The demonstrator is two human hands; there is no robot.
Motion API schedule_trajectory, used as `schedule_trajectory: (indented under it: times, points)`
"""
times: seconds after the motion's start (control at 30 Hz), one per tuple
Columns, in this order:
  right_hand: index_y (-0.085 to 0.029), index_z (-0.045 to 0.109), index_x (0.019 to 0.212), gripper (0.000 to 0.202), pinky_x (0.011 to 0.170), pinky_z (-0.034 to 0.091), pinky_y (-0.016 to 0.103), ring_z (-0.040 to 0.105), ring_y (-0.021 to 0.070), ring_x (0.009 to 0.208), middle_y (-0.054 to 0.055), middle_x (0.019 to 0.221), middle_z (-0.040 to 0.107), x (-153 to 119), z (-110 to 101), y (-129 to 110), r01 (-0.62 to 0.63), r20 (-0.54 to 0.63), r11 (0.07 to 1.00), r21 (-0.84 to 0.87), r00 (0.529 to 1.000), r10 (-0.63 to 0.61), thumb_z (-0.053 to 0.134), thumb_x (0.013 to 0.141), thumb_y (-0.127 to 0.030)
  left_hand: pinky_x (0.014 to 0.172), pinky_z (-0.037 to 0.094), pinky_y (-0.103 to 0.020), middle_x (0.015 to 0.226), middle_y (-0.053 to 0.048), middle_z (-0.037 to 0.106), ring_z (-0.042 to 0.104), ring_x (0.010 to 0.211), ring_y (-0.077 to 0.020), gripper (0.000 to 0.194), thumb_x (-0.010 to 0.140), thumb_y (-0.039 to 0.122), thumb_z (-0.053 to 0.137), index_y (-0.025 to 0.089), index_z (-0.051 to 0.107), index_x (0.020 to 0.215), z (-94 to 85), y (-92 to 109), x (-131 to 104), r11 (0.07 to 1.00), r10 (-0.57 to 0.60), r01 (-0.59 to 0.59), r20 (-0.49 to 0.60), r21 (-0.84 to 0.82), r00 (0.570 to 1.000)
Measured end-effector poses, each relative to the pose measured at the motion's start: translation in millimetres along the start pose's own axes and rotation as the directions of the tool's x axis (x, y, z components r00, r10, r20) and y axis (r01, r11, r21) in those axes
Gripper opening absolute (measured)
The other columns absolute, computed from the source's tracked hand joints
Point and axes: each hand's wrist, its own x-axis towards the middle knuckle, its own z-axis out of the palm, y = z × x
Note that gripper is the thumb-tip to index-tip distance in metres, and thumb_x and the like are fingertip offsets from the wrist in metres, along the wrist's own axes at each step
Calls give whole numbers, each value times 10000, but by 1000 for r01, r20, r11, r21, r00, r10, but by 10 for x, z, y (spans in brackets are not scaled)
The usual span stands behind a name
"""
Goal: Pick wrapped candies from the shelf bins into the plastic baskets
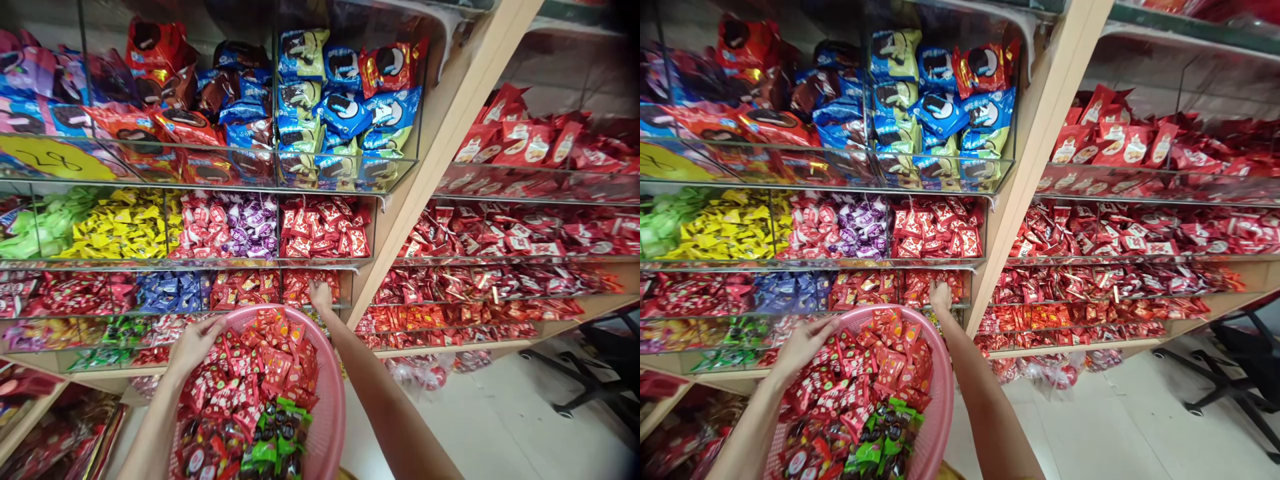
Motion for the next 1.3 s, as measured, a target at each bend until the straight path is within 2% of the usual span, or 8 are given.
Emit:
schedule_trajectory:
  times: [0.3, 0.53, 0.73, 0.8, 0.9, 1.0, 1.13, 1.3]
  points:
    - [-201, 578, 567, 263, 511, 375, 237, 554, 166, 562, 42, 565, 612, 127, 111, 61, -13, 2, 974, 224, 1000, 13, 531, 761, -372, 857, 460, -361, 1097, -6, 688, 628, 1005, -285, 562, 767, 680, 422, 315, 657, 1124, -81, 150, -48, 996, -89, 88, 32, 31, 996]
    - [-197, 531, 608, 277, 547, 438, 236, 584, 154, 570, 19, 575, 615, 56, 71, 34, 39, 1, 860, 508, 999, -46, 491, 754, -429, 866, 460, -324, 1087, -23, 692, 631, 1005, -268, 557, 760, 655, 455, 276, 670, 1108, -39, 63, 12, 1000, -15, 15, 16, -4, 1000]
    - [-186, 531, 730, 318, 689, 498, 276, 636, 172, 739, 52, 744, 665, -308, -204, 135, 110, -6, 717, 688, 989, -146, 512, 765, -502, 850, 471, -305, 1033, -12, 711, 641, 987, -256, 483, 762, 597, 495, 276, 690, 1066, -25, 52, 3, 1000, 4, -4, -11, -15, 1000]
    - [-183, 540, 737, 323, 733, 501, 300, 639, 178, 773, 52, 765, 668, -473, -327, 181, 117, -17, 639, 761, 987, -161, 563, 750, -505, 852, 471, -304, 1026, -8, 713, 639, 994, -255, 474, 756, 590, 512, 280, 690, 1067, -32, 75, -17, 1000, 12, -12, -18, -23, 1000]
    - [-178, 570, 744, 285, 793, 496, 329, 645, 182, 801, 33, 768, 663, -762, -523, 233, 100, -21, 493, 864, 986, -163, 650, 726, -451, 886, 457, -314, 1049, -15, 705, 626, 1021, -260, 493, 754, 601, 509, 273, 687, 1077, -40, 111, -47, 999, 15, -15, -15, -39, 1000]
    - [-181, 586, 753, 245, 828, 490, 348, 652, 196, 870, 30, 795, 675, -1078, -713, 263, 41, 19, 404, 914, 990, -142, 678, 732, -407, 919, 436, -324, 1091, -35, 688, 614, 1043, -267, 525, 760, 617, 494, 252, 684, 1086, -37, 137, -70, 999, 7, -7, -2, -49, 1000]
    - [-190, 590, 771, 209, 796, 501, 341, 656, 178, 808, 25, 815, 685, -1424, -901, 268, -40, 87, 361, 932, 990, -114, 688, 744, -373, 934, 423, -343, 1124, -44, 674, 598, 1070, -280, 560, 752, 650, 480, 256, 678, 1096, -20, 174, -87, 999, -15, 15, 9, -37, 1000]
    - [-201, 592, 789, 184, 818, 501, 346, 655, 172, 796, -4, 777, 655, -1631, -970, 255, -53, 95, 307, 950, 988, -124, 710, 732, -331, 920, 434, -366, 1114, -36, 679, 599, 1068, -291, 561, 749, 666, 476, 273, 679, 1094, 14, 219, -90, 1000, -21, 21, 11, -19, 1000]
